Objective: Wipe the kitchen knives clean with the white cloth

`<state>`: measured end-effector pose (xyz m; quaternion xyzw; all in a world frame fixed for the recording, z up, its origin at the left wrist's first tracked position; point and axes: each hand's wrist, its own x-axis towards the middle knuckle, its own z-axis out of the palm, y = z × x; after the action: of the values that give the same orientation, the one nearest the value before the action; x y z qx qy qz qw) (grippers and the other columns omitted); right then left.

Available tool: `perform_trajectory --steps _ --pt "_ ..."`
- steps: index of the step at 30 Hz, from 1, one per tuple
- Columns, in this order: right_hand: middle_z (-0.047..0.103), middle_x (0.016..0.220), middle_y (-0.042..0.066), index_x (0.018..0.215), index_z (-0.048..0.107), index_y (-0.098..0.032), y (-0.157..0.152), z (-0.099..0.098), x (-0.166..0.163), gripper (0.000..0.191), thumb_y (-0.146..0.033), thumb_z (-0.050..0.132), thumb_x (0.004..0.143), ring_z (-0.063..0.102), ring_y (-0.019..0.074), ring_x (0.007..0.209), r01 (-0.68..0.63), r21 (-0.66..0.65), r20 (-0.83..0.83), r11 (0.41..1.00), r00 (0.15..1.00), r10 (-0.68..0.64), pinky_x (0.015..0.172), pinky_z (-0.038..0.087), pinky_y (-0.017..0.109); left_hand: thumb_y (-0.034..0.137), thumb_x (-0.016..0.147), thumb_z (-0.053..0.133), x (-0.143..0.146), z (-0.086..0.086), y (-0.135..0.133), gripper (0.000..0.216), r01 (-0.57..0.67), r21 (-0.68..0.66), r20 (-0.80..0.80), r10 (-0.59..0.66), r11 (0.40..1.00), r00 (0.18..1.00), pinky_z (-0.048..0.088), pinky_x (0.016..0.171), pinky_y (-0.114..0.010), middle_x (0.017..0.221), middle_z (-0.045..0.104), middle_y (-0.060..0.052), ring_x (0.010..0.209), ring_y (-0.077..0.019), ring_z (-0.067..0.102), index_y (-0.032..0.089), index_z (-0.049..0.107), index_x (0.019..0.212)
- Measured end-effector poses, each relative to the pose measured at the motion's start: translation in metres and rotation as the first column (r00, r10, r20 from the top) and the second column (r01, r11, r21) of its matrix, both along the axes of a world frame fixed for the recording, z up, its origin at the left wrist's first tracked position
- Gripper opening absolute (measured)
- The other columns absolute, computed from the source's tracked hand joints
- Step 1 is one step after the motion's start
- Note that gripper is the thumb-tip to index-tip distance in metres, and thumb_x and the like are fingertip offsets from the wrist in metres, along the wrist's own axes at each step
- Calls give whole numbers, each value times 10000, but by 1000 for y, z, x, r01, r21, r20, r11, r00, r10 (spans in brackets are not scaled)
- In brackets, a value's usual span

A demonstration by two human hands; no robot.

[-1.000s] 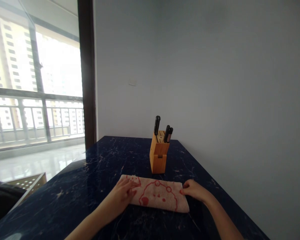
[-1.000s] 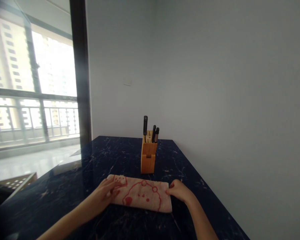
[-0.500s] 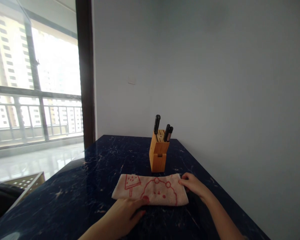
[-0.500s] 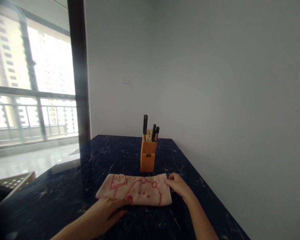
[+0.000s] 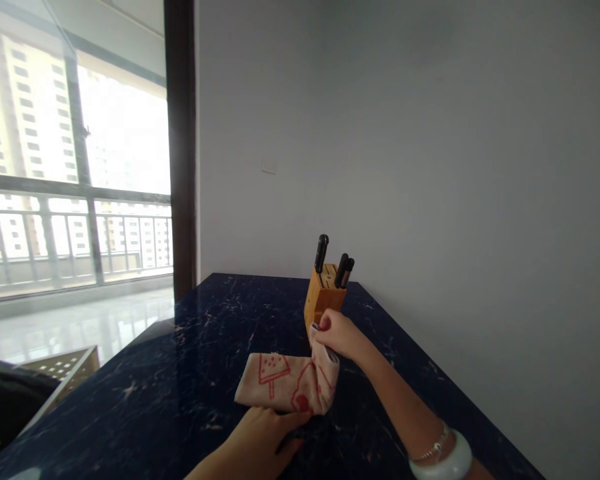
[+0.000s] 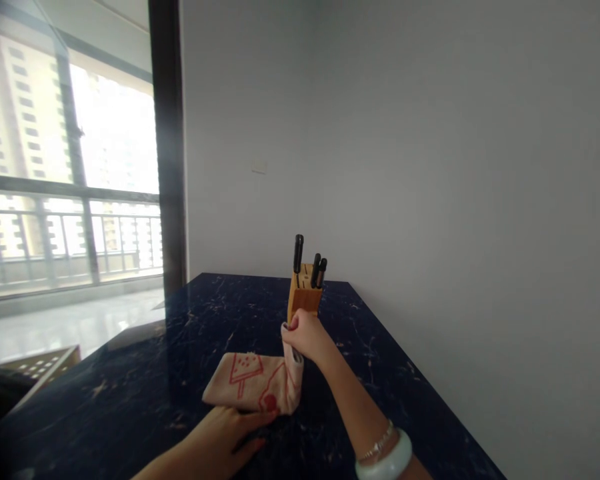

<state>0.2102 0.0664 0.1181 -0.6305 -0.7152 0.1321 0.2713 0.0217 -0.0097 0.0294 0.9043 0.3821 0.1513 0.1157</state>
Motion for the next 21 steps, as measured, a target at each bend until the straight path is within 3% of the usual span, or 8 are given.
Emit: perform_trajectory --steps 7,13,21 --pt "666 751 82 751 602 -160 24 -13 -72 207 -213 604 550 613 201 724 -60 -79 175 995 982 73 534 373 222 337 786 502 -3 7 -2 390 53 13 1 -53 998 999 436 764 -344 1045 641 -26 904 -257 590 336 484 1176" --pt "658 924 143 895 625 -137 26 -16 -115 356 -235 613 553 616 270 855 -90 -143 241 986 963 123 615 451 282 395 797 484 -3 9 -4 402 50 22 -5 -50 998 999 447 742 -346 1041 641 -46 894 -265 593 306 466 1188" --pt "657 949 127 908 628 -148 24 -28 -148 378 -260 650 547 611 277 874 -123 -215 236 969 956 173 646 477 312 362 779 510 -6 13 -9 209 90 -46 32 -89 995 996 461 681 -280 896 671 -35 772 -217 624 236 569 936"
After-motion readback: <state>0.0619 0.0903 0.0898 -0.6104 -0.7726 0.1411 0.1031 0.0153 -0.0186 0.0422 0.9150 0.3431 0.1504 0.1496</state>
